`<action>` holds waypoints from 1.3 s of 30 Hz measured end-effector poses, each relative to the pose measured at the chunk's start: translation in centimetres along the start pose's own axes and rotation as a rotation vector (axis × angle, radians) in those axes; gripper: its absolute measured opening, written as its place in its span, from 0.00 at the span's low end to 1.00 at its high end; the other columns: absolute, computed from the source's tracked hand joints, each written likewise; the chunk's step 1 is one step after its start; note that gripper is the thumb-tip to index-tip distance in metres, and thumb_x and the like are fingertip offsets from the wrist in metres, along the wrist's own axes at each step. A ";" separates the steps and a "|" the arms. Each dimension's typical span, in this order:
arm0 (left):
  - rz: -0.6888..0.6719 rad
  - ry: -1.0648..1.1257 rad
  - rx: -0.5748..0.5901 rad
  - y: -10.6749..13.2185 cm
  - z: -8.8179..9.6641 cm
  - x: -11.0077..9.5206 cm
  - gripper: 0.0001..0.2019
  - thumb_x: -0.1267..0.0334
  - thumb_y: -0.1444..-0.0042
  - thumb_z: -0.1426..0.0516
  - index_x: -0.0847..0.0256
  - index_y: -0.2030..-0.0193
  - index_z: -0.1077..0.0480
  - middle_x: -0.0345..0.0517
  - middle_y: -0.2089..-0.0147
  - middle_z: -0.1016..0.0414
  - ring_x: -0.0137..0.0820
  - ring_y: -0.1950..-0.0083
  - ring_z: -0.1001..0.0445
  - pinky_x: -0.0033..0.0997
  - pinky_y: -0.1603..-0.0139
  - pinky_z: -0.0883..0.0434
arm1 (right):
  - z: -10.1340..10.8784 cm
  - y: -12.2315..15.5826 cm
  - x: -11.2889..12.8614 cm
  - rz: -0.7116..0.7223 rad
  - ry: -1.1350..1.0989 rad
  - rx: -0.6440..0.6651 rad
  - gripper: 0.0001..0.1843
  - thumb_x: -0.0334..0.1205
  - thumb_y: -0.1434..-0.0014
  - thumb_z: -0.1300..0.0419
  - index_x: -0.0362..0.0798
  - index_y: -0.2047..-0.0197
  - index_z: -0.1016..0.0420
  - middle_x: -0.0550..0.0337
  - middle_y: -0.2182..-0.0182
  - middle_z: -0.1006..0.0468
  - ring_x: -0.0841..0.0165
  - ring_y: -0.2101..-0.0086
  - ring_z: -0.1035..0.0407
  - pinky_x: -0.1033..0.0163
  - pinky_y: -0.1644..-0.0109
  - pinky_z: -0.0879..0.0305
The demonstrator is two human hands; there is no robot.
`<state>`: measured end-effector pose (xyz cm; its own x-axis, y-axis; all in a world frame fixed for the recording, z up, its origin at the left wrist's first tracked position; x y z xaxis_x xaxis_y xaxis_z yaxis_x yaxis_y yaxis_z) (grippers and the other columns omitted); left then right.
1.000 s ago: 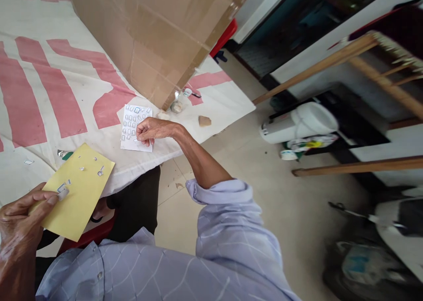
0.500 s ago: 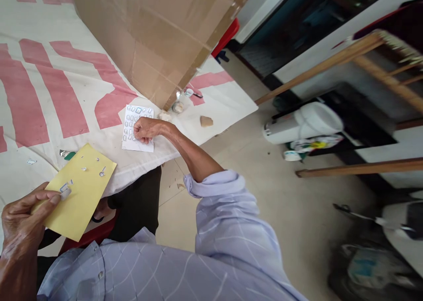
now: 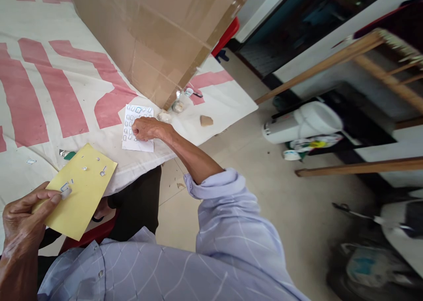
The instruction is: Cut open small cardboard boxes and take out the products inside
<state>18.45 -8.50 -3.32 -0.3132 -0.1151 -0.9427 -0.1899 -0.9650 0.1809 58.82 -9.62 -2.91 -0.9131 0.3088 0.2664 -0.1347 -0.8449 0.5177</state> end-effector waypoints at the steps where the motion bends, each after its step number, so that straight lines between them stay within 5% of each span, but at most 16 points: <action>1: 0.004 -0.003 -0.002 0.0 0.0 0.0 0.12 0.52 0.53 0.25 0.56 0.67 0.15 0.49 0.48 0.10 0.56 0.39 0.15 0.46 0.50 0.14 | 0.0 -0.1 0.0 0.004 0.009 -0.005 0.08 0.27 0.48 0.36 0.49 0.73 0.28 0.59 0.72 0.22 0.65 0.66 0.31 0.59 0.62 0.44; 18: -0.013 0.005 0.026 -0.9 0.1 1.4 0.16 0.46 0.55 0.24 0.56 0.70 0.16 0.47 0.55 0.10 0.52 0.50 0.13 0.53 0.42 0.15 | -0.4 0.4 0.8 -0.063 0.128 -0.162 0.03 0.32 0.36 0.32 0.47 0.63 0.21 0.50 0.61 0.17 0.57 0.57 0.27 0.58 0.57 0.47; 22: 0.049 0.022 0.010 0.1 -0.1 0.6 0.15 0.48 0.59 0.24 0.55 0.72 0.16 0.49 0.56 0.11 0.54 0.49 0.13 0.53 0.44 0.16 | -0.9 2.7 1.2 -0.085 0.050 -0.353 0.05 0.34 0.31 0.37 0.48 0.61 0.21 0.50 0.61 0.16 0.57 0.58 0.25 0.58 0.57 0.44; 26: 0.055 0.042 0.025 1.1 -0.7 -0.6 0.15 0.48 0.60 0.25 0.57 0.74 0.16 0.51 0.58 0.12 0.51 0.54 0.13 0.42 0.60 0.17 | -2.8 7.4 5.2 0.114 -0.275 -0.673 0.07 0.38 0.29 0.40 0.50 0.60 0.23 0.53 0.62 0.17 0.60 0.62 0.26 0.56 0.55 0.35; 30: 0.092 0.087 0.146 1.9 -1.8 -2.0 0.16 0.47 0.55 0.27 0.59 0.74 0.17 0.49 0.63 0.16 0.34 0.72 0.22 0.31 0.77 0.30 | -6.5 11.8 12.2 0.520 -0.536 -0.672 0.08 0.49 0.32 0.32 0.55 0.59 0.21 0.54 0.61 0.18 0.59 0.62 0.25 0.52 0.56 0.25; 34: 0.080 0.139 0.196 2.5 -2.5 -3.1 0.16 0.47 0.53 0.27 0.58 0.74 0.17 0.46 0.68 0.21 0.30 0.73 0.27 0.29 0.78 0.33 | -9.3 12.7 16.4 0.616 -0.436 -0.712 0.05 0.45 0.32 0.30 0.57 0.59 0.21 0.53 0.59 0.18 0.58 0.59 0.22 0.52 0.54 0.20; 39: 0.114 0.221 0.210 3.0 -2.7 -2.7 0.16 0.48 0.50 0.27 0.60 0.72 0.16 0.44 0.63 0.23 0.27 0.71 0.29 0.26 0.76 0.33 | -10.0 12.5 17.4 0.716 -0.086 -1.124 0.07 0.30 0.30 0.34 0.53 0.56 0.22 0.58 0.62 0.17 0.67 0.65 0.23 0.61 0.59 0.21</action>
<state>21.30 -11.68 -0.98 -0.1385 -0.2899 -0.9470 -0.3599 -0.8761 0.3208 37.35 -19.21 0.07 -0.8937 -0.3598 0.2679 0.0808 -0.7166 -0.6928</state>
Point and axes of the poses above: each hand's wrist, its own y-axis away from the middle knuckle, its own z-axis out of the back of the hand, x = y × z, the point moved 4 cm from there along -y, towards the middle knuckle
